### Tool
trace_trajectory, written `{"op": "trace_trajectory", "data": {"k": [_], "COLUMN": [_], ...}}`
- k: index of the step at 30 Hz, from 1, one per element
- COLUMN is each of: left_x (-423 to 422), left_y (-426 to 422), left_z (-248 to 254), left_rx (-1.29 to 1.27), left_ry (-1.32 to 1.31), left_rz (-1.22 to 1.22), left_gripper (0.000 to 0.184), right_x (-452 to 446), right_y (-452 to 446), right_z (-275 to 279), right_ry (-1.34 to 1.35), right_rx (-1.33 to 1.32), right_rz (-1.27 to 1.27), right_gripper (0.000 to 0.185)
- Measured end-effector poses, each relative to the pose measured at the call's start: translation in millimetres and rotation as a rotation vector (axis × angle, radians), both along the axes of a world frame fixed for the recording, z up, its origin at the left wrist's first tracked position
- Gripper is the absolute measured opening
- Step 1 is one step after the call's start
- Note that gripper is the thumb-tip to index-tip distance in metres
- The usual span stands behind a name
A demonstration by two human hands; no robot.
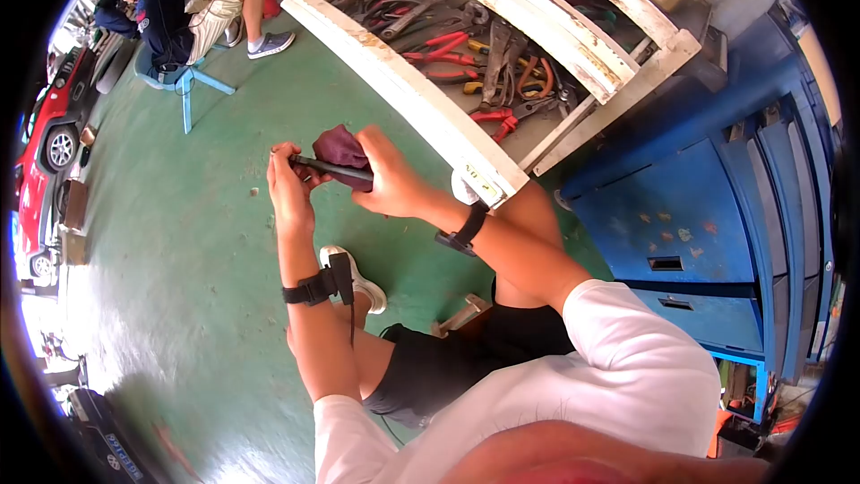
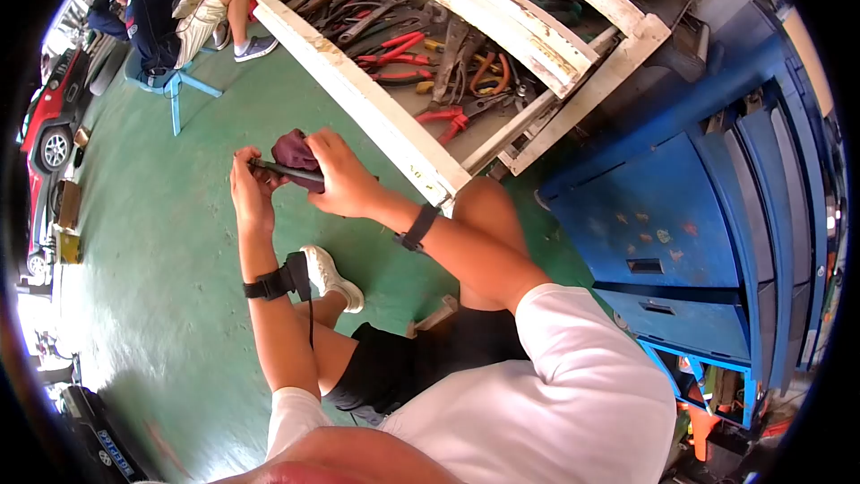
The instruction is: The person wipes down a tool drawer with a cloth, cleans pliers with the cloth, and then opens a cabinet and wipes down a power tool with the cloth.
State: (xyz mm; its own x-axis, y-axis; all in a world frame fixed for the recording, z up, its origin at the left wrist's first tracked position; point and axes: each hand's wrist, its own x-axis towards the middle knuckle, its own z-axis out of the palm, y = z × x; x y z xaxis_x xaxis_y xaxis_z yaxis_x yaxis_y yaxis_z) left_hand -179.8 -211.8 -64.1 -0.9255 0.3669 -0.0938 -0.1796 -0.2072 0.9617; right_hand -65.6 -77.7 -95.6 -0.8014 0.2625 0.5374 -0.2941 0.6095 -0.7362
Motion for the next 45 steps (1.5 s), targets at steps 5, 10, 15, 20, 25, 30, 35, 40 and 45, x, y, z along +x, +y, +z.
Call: {"op": "trace_trajectory", "data": {"k": [5,10,15,20,25,30,35,40,45], "left_x": [-1.2,-7.2,-1.0,6.1,14.0,17.1,41.8,35.9,33.2], "left_y": [0.3,5.8,7.0,-3.8,-6.6,-4.9,-1.4,6.6,4.2], "left_z": [-1.3,-26.1,-31.8,-12.8,13.4,3.8,16.4,1.6,11.3], "left_rx": [-0.051,-0.093,-0.159,-0.389,-0.370,-0.172,-0.248,-0.333,-0.349], "left_ry": [-0.051,-0.191,-0.074,0.534,0.577,0.607,0.720,0.684,0.632], "left_rz": [0.055,0.075,0.073,-0.039,0.025,0.052,0.073,0.181,0.269], "left_gripper": [0.027,0.027,0.028,0.041,0.037,0.037,0.040,0.047,0.049], "right_x": [4.1,5.0,7.5,4.2,1.2,-3.8,-5.3,-9.4,-8.2], "right_y": [-4.8,-4.4,-2.6,1.4,-9.0,-14.8,-13.1,-25.6,-9.3], "right_z": [3.9,6.6,5.1,8.8,0.9,-2.9,-0.1,-20.0,-10.8], "right_ry": [-0.041,0.069,-0.030,-0.127,-0.101,-0.157,-0.256,-0.288,-0.237], "right_rx": [-0.112,0.265,0.113,-0.617,-1.025,-1.018,-0.866,-0.968,-1.281], "right_rz": [0.144,0.203,0.298,0.686,0.682,0.627,0.616,0.637,0.664], "right_gripper": [0.062,0.058,0.055,0.052,0.030,0.041,0.033,0.017,0.019]}}
